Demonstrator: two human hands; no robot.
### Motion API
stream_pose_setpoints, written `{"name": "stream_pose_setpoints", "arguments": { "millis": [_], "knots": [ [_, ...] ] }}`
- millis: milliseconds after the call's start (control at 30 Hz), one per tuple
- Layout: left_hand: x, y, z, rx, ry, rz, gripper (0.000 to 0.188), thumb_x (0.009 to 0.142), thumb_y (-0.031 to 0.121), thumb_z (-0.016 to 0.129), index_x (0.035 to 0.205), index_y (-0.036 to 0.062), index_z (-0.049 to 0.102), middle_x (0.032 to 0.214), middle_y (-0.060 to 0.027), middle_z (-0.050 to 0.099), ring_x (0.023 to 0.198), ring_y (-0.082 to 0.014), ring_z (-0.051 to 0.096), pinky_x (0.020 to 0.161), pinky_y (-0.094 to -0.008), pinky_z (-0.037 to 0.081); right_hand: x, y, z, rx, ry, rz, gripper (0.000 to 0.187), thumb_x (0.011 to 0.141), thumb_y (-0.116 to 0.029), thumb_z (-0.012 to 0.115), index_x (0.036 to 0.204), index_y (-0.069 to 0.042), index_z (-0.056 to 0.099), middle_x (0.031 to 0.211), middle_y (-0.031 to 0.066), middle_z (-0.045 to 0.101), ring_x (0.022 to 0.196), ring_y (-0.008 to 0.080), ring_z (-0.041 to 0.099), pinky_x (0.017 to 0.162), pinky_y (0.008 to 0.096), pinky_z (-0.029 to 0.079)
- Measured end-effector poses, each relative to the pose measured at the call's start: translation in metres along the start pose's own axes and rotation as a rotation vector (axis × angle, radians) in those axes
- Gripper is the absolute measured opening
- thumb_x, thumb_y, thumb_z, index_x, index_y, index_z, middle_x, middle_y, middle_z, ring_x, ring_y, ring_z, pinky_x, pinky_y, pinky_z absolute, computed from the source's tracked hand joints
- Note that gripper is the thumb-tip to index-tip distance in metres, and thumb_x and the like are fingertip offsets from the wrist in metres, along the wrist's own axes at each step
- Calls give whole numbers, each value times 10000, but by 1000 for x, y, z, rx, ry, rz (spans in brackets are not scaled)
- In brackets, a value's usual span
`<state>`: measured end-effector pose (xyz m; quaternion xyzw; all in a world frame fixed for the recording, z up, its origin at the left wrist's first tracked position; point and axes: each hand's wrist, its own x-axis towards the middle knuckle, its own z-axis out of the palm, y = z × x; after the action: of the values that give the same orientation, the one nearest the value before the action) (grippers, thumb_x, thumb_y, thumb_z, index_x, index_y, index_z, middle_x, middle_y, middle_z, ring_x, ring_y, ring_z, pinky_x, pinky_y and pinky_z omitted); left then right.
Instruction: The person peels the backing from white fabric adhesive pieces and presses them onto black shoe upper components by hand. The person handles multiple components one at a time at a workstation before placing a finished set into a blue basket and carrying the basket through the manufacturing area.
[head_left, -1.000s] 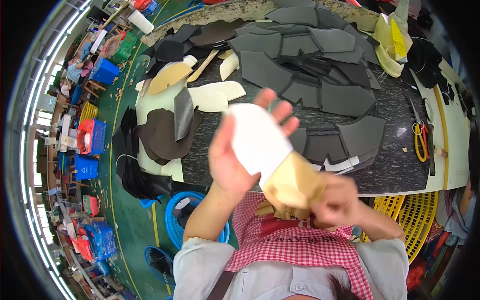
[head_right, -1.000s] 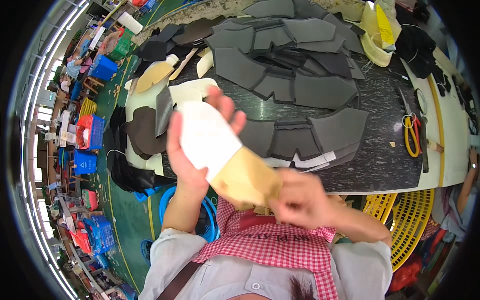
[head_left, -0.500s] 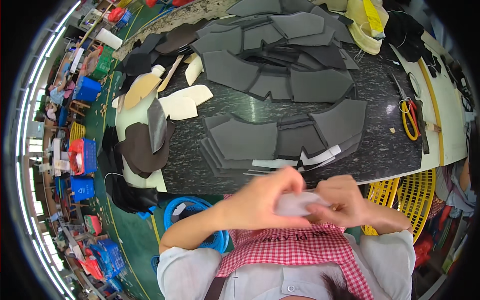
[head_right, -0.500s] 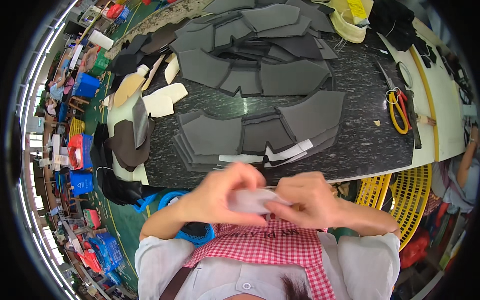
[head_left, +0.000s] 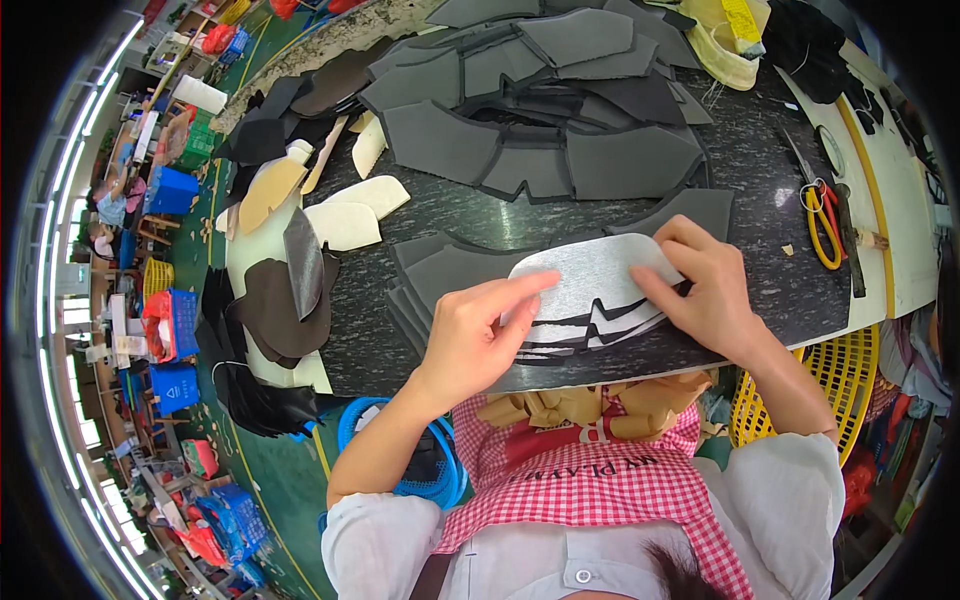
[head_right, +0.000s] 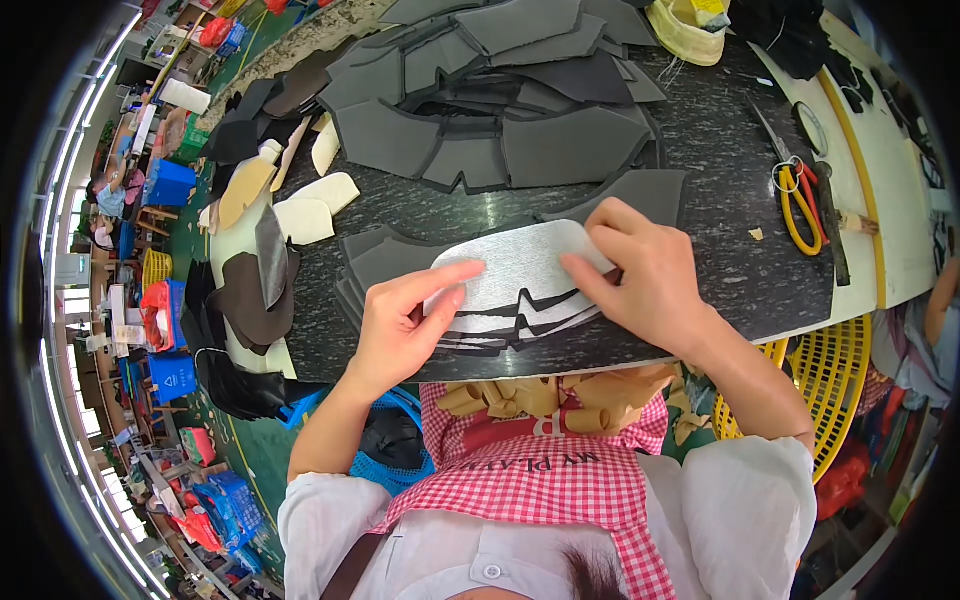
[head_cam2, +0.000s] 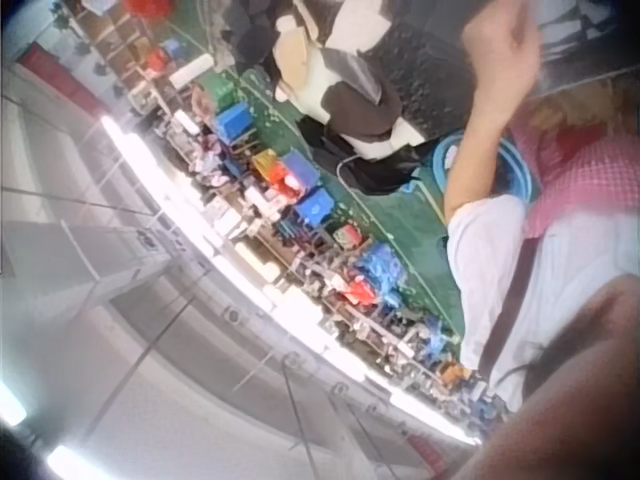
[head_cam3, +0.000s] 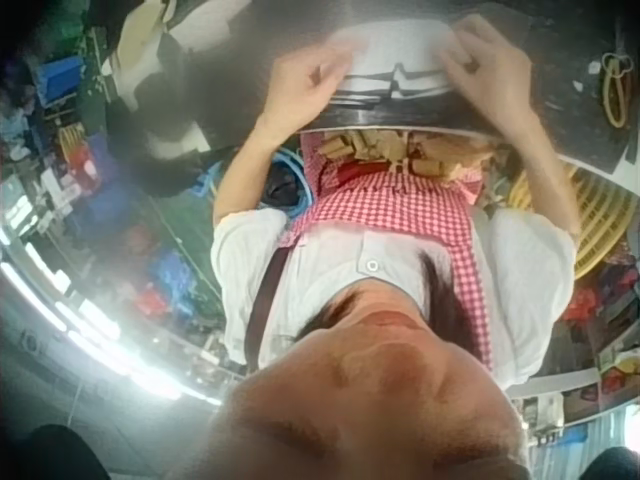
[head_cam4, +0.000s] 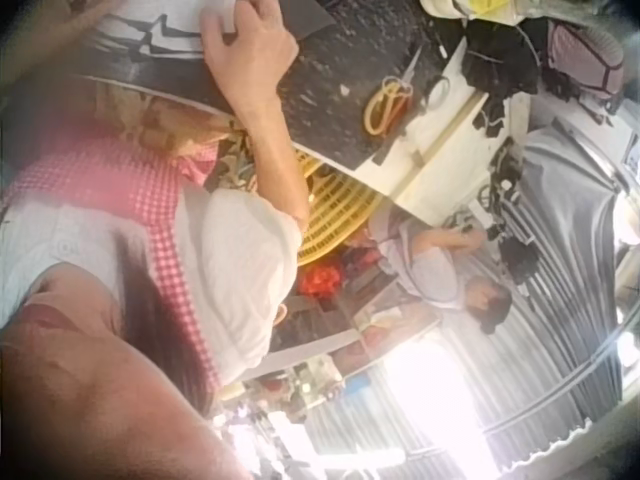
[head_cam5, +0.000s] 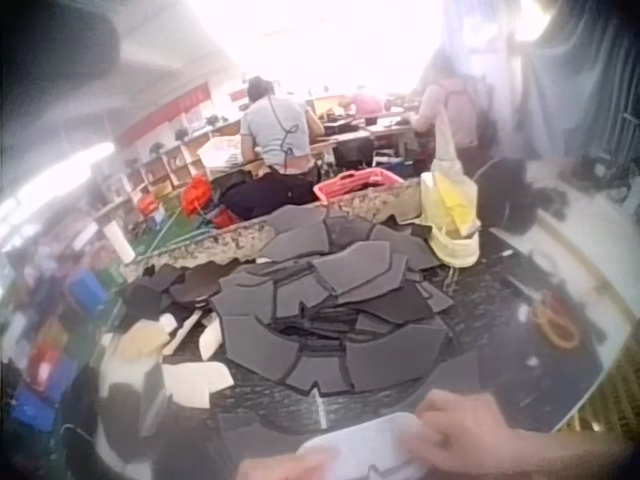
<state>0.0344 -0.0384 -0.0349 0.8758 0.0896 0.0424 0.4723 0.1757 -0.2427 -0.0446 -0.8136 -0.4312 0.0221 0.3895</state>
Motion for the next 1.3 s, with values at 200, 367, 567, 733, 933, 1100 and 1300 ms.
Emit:
{"name": "stream_pose_setpoints", "arguments": {
  "millis": [200,367,567,733,933,1100,1300],
  "knots": [
    [5,-1,-9,352,18,244,236,801,31,611,1015,113,668,770,-82,668,525,-182,604,483,-277,466,17,17,-35,-435,-267,-113,329,693,-245,740,610,-44,493,753,73,497,630,257,567,542,365,453],
    [6,1,-20,591,-55,291,166,790,174,669,949,128,672,694,-62,641,561,-229,622,508,-321,487,9,-17,-6,-176,-559,-511,846,624,-243,757,1346,-42,365,1385,156,393,1290,311,376,1085,419,295],
    [-6,23,-37,618,-120,384,696,632,327,783,1212,33,537,1079,-141,590,1015,-296,571,823,-378,491,21,-25,-4,-333,-619,-560,818,620,-199,747,1321,-19,366,1346,153,425,1234,313,437,1034,400,362],
    [7,-8,16,829,44,515,761,578,128,759,1253,-41,451,1149,-202,569,1070,-351,560,890,-396,478,24,-15,15,-369,-365,-601,742,598,-138,758,1254,-51,422,1245,142,510,1073,316,570,904,378,475],
    [-67,8,-92,542,476,276,590,577,-68,633,1155,37,576,1141,-136,616,1040,-292,608,885,-340,494,61,-41,-34,289,25,-486,727,781,-348,695,1335,0,379,1278,142,536,1211,258,487,1045,393,325],
    [-258,-22,-149,-66,1300,-260,356,729,3,695,1071,-41,605,994,-124,657,844,-189,648,761,-289,510,91,-21,20,-164,-219,-423,459,866,-52,559,1313,-53,454,1397,104,423,1305,256,383,1076,357,285],
    [-441,-128,-97,-502,1725,-619,478,704,92,721,1130,-49,556,1039,-135,632,908,-243,628,820,-346,502,115,10,67,-296,-313,-443,427,910,-117,536,1327,-77,453,1420,92,397,1303,244,390,1064,336,308]
  ]
}}
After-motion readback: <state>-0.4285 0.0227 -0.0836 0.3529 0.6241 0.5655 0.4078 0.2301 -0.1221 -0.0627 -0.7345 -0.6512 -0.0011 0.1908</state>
